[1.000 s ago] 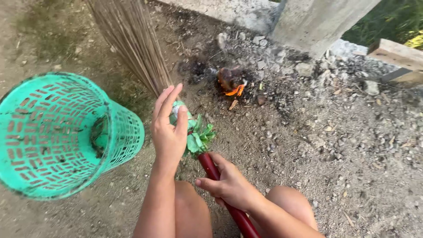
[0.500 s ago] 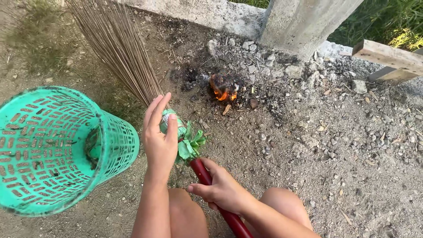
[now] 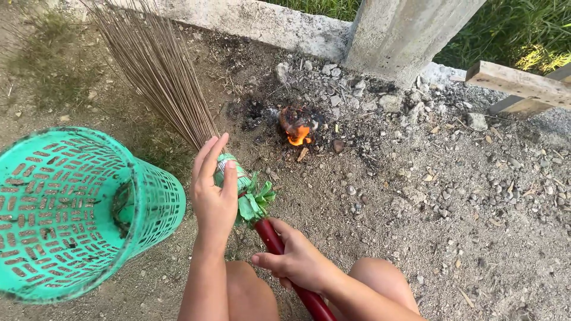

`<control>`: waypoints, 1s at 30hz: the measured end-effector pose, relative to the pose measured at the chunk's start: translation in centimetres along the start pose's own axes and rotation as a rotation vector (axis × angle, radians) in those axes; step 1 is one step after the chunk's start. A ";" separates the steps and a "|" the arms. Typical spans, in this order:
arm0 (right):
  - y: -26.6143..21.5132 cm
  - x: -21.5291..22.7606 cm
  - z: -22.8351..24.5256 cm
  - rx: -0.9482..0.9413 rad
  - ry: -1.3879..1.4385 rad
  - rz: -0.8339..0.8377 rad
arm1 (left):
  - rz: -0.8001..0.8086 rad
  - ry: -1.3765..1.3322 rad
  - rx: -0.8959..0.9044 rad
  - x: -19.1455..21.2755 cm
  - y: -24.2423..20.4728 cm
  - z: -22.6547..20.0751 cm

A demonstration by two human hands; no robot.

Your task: Attaching a brush head to a long handle to assemble a broom while sitting outdoors near a small fire.

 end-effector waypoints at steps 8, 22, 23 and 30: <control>-0.3 -0.1 0.2 0.000 -0.017 -0.007 | -0.008 0.003 0.020 0.1 -0.1 0.1; -0.4 -0.1 -0.2 0.008 -0.004 -0.020 | -0.024 -0.030 -0.013 0.7 -0.4 -0.3; -0.3 -0.1 -0.4 0.008 -0.005 -0.018 | -0.026 -0.028 -0.012 0.7 -0.4 -0.3; -0.6 -1.1 -0.5 -0.003 -0.092 -0.014 | -0.023 -0.012 -0.019 0.8 -0.5 -0.4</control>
Point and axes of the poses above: each hand's wrist, its own y-axis towards the middle knuckle, its own x-axis out of the back of the hand, z = x × y, the point moved 7 cm from there along y, towards the middle knuckle, and after that the axes turned 5 degrees about y, right-handed, at the moved point
